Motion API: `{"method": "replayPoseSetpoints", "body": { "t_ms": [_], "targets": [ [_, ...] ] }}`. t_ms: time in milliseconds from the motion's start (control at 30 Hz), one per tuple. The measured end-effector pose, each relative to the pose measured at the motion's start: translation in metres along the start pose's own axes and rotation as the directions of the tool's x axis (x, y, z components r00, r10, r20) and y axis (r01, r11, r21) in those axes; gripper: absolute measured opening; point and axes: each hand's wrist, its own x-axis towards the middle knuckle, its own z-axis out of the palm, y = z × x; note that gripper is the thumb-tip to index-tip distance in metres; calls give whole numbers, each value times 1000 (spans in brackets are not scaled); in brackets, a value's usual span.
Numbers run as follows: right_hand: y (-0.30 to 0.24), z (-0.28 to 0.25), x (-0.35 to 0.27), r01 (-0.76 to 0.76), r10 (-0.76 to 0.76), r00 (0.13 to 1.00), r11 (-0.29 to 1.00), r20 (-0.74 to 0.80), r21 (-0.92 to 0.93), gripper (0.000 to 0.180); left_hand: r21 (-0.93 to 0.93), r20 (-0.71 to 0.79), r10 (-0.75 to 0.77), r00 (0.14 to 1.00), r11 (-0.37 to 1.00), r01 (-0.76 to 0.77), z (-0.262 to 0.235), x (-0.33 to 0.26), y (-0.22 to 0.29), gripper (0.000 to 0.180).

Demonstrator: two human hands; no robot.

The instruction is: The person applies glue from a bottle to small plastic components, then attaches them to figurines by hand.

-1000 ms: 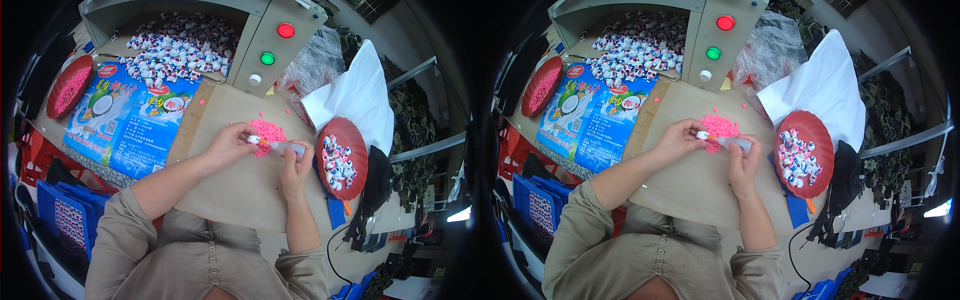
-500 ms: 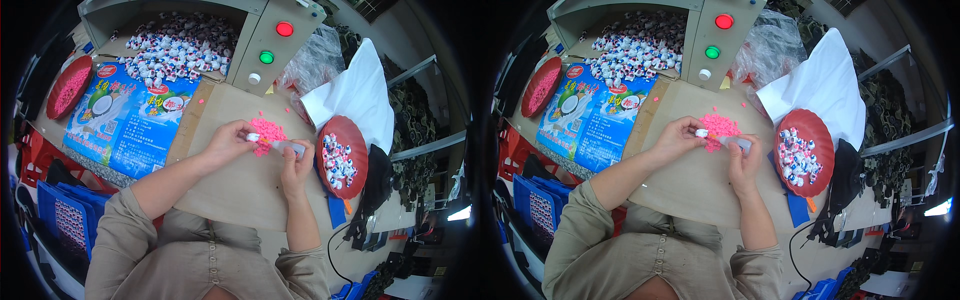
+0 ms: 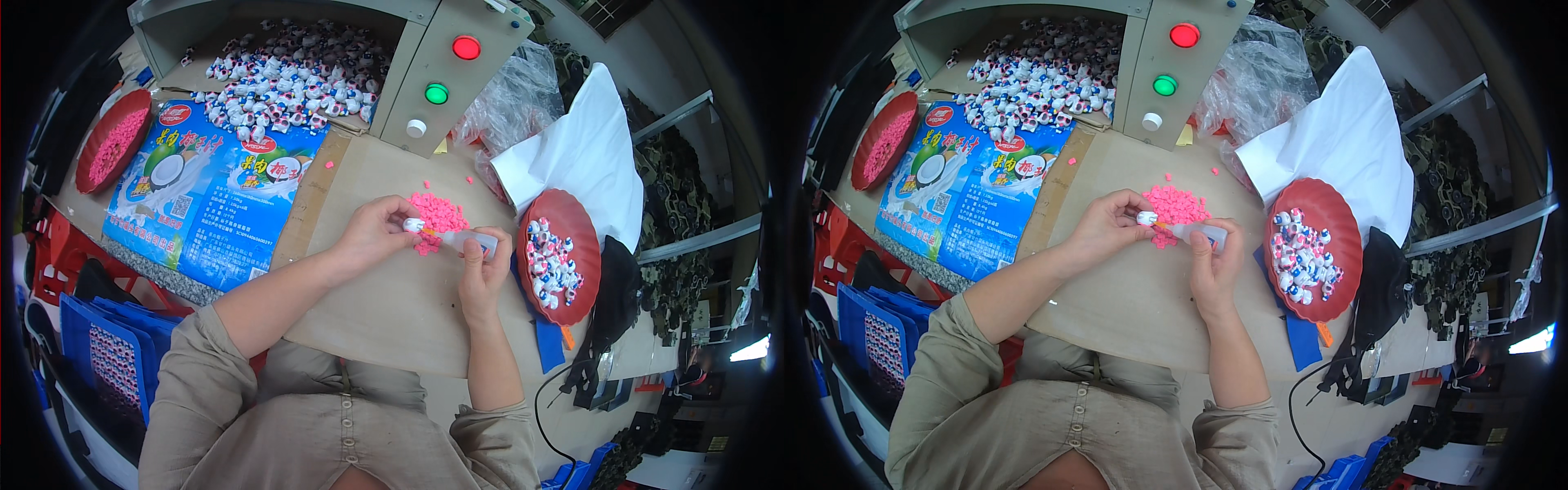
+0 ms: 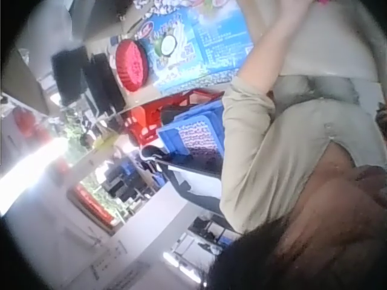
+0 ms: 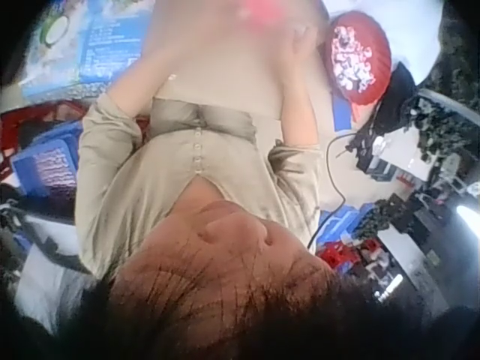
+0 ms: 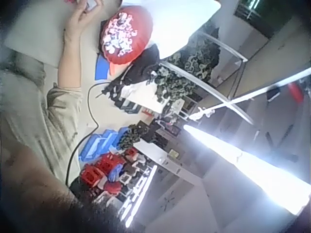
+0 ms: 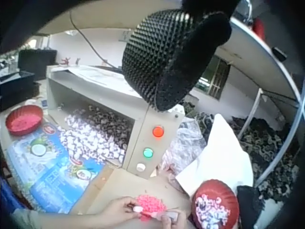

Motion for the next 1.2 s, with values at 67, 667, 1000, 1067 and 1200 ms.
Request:
{"method": "replayPoseSetpoints", "body": {
  "t_ms": [67,667,1000,1067,1200],
  "targets": [
    [-1,-1,0,-27,27,1000,1000,8,16,22,-1,-2,0,1000,1000,0,0,0,-1,26],
    [-1,-16,16,-332,398,917,758,5,562,32,72,-15,46,999,996,-44,-4,-2,4,26],
    [0,-25,18,-435,424,900,886,101,158,31,-58,-74,80,994,995,-84,-2,2,2,22],
    [0,-19,15,-369,366,927,929,83,37,28,-114,-144,103,984,986,-120,-6,4,3,23],
    [0,-7,5,-282,365,901,904,234,-323,14,-271,-182,-15,983,962,-36,-10,3,7,27]
  ]
}}
